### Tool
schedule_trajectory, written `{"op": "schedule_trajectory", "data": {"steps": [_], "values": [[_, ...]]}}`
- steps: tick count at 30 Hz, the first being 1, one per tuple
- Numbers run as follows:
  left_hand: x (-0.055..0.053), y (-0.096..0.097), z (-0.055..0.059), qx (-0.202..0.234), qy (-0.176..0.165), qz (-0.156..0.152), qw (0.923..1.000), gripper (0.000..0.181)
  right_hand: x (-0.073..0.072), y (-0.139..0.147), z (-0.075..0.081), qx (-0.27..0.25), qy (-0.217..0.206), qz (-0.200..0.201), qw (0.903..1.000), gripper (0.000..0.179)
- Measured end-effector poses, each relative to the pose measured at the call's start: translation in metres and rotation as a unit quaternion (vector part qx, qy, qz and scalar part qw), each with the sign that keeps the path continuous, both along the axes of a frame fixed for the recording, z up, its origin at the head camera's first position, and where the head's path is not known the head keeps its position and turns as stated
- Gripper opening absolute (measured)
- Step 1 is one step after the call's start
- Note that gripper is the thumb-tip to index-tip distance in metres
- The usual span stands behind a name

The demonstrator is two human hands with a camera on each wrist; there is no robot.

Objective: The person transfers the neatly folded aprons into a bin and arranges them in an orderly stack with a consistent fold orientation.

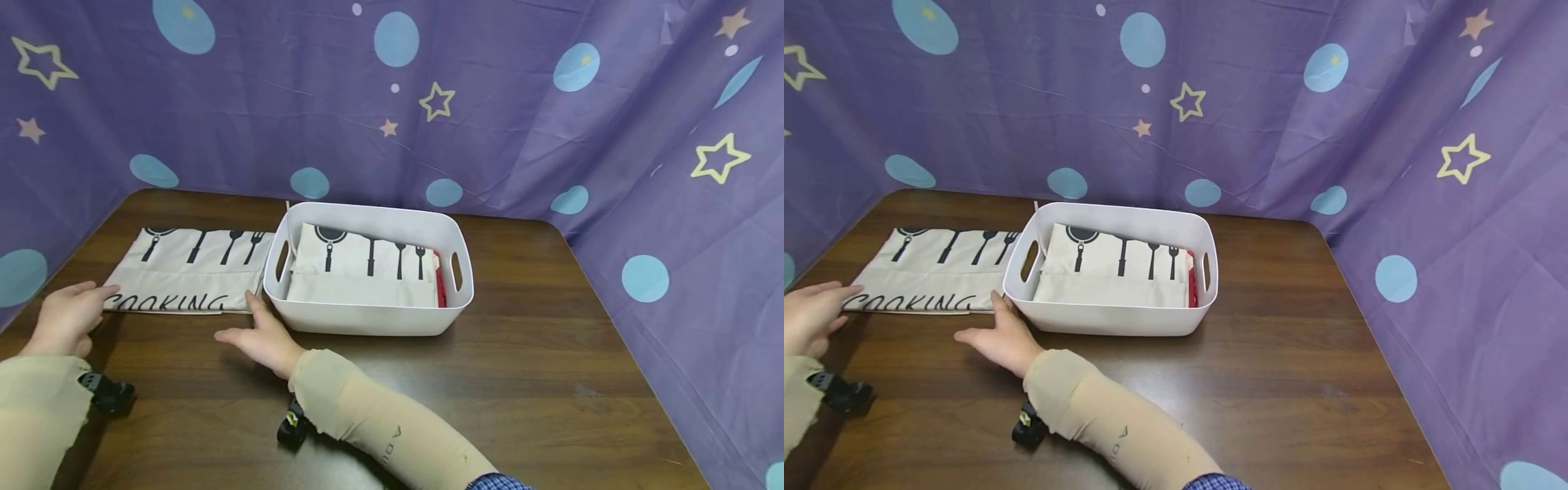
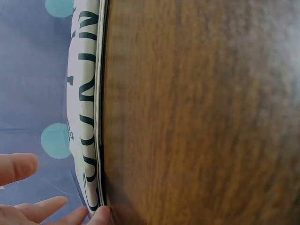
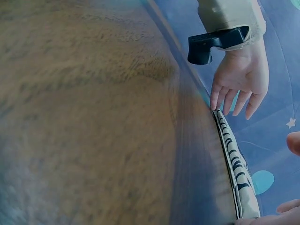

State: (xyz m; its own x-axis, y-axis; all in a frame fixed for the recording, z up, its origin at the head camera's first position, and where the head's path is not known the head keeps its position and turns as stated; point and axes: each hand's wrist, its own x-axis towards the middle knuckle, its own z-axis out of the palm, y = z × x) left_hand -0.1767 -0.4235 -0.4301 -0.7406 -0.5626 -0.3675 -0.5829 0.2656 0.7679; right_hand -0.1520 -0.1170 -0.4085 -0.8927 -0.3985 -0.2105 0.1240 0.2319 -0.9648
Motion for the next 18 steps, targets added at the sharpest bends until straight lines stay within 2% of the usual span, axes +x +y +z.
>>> {"op": "schedule_trajectory", "data": {"steps": [3, 5, 8, 10, 12, 15, 17, 18], "values": [[-0.001, -0.007, -0.008, -0.016, 0.002, -0.012, 0.9998, 0.082, 0.0, 0.0, 0.001, -0.011, -0.007, -0.004, 0.9999, 0.08], [0.0, -0.006, -0.008, -0.019, 0.005, -0.019, 0.9996, 0.083, 0.0, 0.0, 0.001, -0.019, -0.014, -0.009, 0.9997, 0.079], [0.011, 0.012, 0.011, -0.012, 0.009, -0.031, 0.9994, 0.082, -0.001, 0.0, 0.0, -0.029, -0.024, -0.016, 0.9992, 0.078], [0.013, 0.013, 0.01, -0.008, 0.015, -0.035, 0.9992, 0.083, 0.0, 0.001, 0.0, -0.034, -0.029, -0.018, 0.9988, 0.078], [0.016, 0.019, 0.015, -0.005, 0.01, -0.033, 0.9994, 0.08, 0.0, 0.001, 0.0, -0.039, -0.032, -0.018, 0.9985, 0.078], [0.017, 0.018, 0.013, -0.011, 0.002, -0.026, 0.9996, 0.078, 0.002, 0.001, -0.001, -0.046, -0.038, -0.016, 0.9981, 0.077], [0.023, 0.029, 0.024, -0.009, -0.008, -0.023, 0.9997, 0.074, 0.004, 0.002, -0.001, -0.048, -0.04, -0.014, 0.998, 0.077], [0.025, 0.03, 0.025, -0.007, -0.009, -0.024, 0.9996, 0.075, 0.006, 0.002, -0.001, -0.047, -0.04, -0.014, 0.998, 0.076]]}}
